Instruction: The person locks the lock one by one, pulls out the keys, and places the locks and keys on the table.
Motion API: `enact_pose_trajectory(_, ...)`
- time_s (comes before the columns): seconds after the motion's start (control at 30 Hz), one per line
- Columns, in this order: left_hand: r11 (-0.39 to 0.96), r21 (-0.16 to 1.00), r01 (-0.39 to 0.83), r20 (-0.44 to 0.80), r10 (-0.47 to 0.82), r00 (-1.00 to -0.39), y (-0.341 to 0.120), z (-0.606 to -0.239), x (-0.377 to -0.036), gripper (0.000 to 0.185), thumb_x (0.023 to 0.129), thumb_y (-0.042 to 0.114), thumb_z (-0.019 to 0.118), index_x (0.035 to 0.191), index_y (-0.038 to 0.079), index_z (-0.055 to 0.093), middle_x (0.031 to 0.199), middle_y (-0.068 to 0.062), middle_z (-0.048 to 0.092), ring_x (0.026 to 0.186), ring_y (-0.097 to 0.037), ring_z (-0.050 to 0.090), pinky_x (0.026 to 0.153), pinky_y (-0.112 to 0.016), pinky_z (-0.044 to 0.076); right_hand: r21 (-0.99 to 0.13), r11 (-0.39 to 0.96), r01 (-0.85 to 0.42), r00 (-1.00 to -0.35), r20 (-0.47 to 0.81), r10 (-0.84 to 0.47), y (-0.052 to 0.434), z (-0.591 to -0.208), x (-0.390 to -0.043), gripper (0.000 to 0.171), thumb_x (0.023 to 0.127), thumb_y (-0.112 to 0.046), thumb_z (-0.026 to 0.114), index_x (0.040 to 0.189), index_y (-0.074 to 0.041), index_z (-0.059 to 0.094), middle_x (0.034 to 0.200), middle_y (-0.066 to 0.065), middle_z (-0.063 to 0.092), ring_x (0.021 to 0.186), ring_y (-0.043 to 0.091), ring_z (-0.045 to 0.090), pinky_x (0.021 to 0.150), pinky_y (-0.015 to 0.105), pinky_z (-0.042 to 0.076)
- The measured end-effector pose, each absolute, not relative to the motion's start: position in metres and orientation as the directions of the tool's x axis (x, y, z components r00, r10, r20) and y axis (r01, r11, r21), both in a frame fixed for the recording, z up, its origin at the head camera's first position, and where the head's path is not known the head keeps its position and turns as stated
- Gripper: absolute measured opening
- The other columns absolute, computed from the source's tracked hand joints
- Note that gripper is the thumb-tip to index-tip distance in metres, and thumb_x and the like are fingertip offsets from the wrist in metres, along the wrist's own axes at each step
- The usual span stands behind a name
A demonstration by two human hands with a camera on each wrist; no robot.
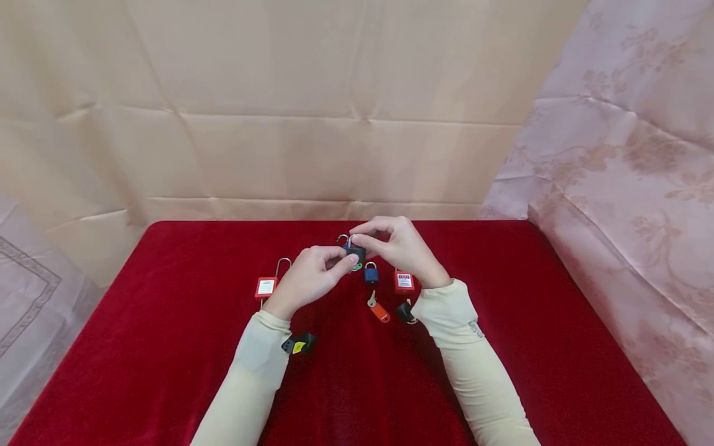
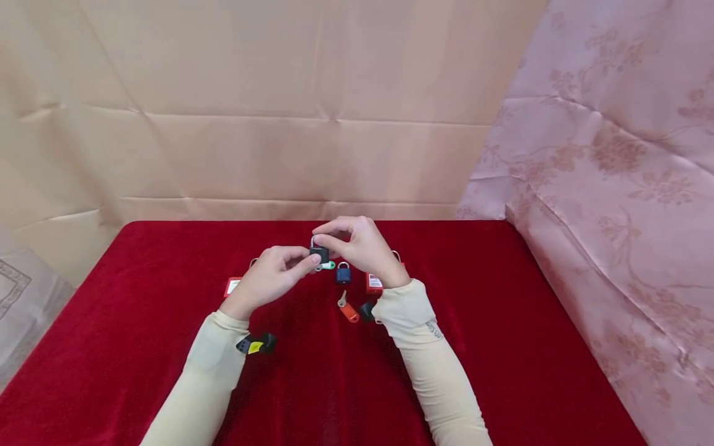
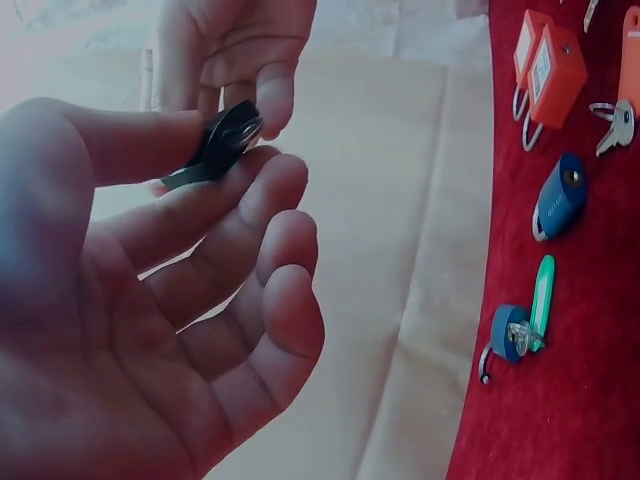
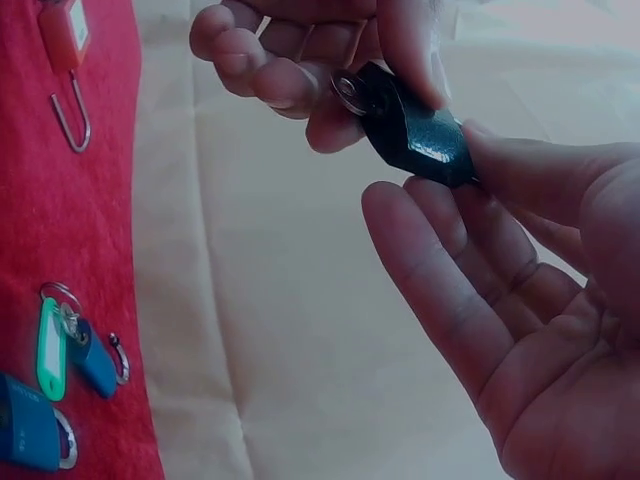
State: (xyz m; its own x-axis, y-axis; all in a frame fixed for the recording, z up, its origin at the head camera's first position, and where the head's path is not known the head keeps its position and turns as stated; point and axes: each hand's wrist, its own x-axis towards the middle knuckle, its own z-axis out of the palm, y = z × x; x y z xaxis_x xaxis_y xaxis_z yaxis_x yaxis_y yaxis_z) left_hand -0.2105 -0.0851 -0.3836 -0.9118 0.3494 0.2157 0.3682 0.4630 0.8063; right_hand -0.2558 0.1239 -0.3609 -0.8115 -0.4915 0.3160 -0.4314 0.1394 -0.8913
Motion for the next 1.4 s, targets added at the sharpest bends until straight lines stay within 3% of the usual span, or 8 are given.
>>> enact_pose_trajectory(0.37, 0.442, 0.83, 0.339, 0.156, 0.399, -0.903, -0.087, -0.383, -0.214, 0.016, 0.095, 0.027, 0.072, 0.102, 0.013, 0.076, 0.082, 0.005, 0.071, 0.07, -0.015, 0.06, 0.066, -0.033, 0.048, -0.889, 0.15, -0.432, -0.825, 0.323, -0.463, 0.124, -0.365, -0.258, 0.019, 0.092, -0.009, 0.076, 0.11, -0.004, 0.076, 0.097, 0.009, 0.075, 0.074, 0.027, 0.074, 0.072, 0.04, 0.061)
enact_pose_trajectory(0.6, 0.406, 0.858, 0.315, 0.142, 0.402, -0.905, -0.092, -0.387, -0.22, 0.015, 0.096, 0.027, 0.072, 0.094, 0.013, 0.079, 0.076, 0.003, 0.07, 0.068, -0.016, 0.055, 0.063, -0.033, 0.044, -0.915, 0.12, -0.384, -0.865, 0.311, -0.394, 0.12, -0.367, -0.258, 0.022, 0.093, -0.011, 0.075, 0.113, -0.004, 0.075, 0.098, 0.011, 0.074, 0.076, 0.029, 0.074, 0.072, 0.039, 0.061)
enact_pose_trajectory(0.87, 0.34, 0.881, 0.33, 0.224, 0.315, -0.922, -0.098, -0.386, -0.221, 0.02, 0.095, 0.028, 0.074, 0.087, 0.01, 0.077, 0.068, -0.002, 0.062, 0.066, -0.019, 0.051, 0.062, -0.033, 0.042, -0.941, 0.023, -0.336, -0.877, 0.304, -0.371, 0.113, -0.369, -0.258, 0.03, 0.095, -0.009, 0.073, 0.122, 0.001, 0.07, 0.103, 0.016, 0.073, 0.083, 0.029, 0.073, 0.073, 0.04, 0.06)
enact_pose_trajectory(1.13, 0.251, 0.919, 0.304, 0.241, 0.251, -0.937, -0.103, -0.383, -0.219, 0.017, 0.097, 0.021, 0.071, 0.095, 0.005, 0.078, 0.079, -0.007, 0.07, 0.078, -0.034, 0.061, 0.069, -0.034, 0.048, -0.944, 0.071, -0.321, -0.867, 0.263, -0.424, 0.11, -0.375, -0.259, 0.042, 0.095, -0.01, 0.072, 0.136, -0.005, 0.062, 0.11, 0.013, 0.07, 0.096, 0.034, 0.069, 0.084, 0.05, 0.057)
enact_pose_trajectory(1.27, 0.218, 0.933, 0.287, 0.233, 0.243, -0.942, -0.102, -0.384, -0.218, 0.016, 0.098, 0.019, 0.069, 0.096, 0.005, 0.078, 0.085, -0.013, 0.072, 0.082, -0.036, 0.061, 0.072, -0.036, 0.05, -0.943, 0.109, -0.315, -0.868, 0.24, -0.435, 0.108, -0.375, -0.259, 0.034, 0.095, -0.013, 0.073, 0.127, -0.004, 0.067, 0.106, 0.016, 0.071, 0.09, 0.026, 0.069, 0.085, 0.054, 0.056)
enact_pose_trajectory(1.4, 0.212, 0.935, 0.285, 0.231, 0.246, -0.941, -0.1, -0.383, -0.217, 0.017, 0.098, 0.019, 0.068, 0.096, 0.005, 0.077, 0.086, -0.018, 0.071, 0.079, -0.027, 0.061, 0.072, -0.036, 0.05, -0.938, 0.141, -0.316, -0.869, 0.227, -0.439, 0.107, -0.374, -0.26, 0.02, 0.096, -0.014, 0.072, 0.112, -0.002, 0.071, 0.098, 0.02, 0.071, 0.083, 0.021, 0.068, 0.08, 0.044, 0.059)
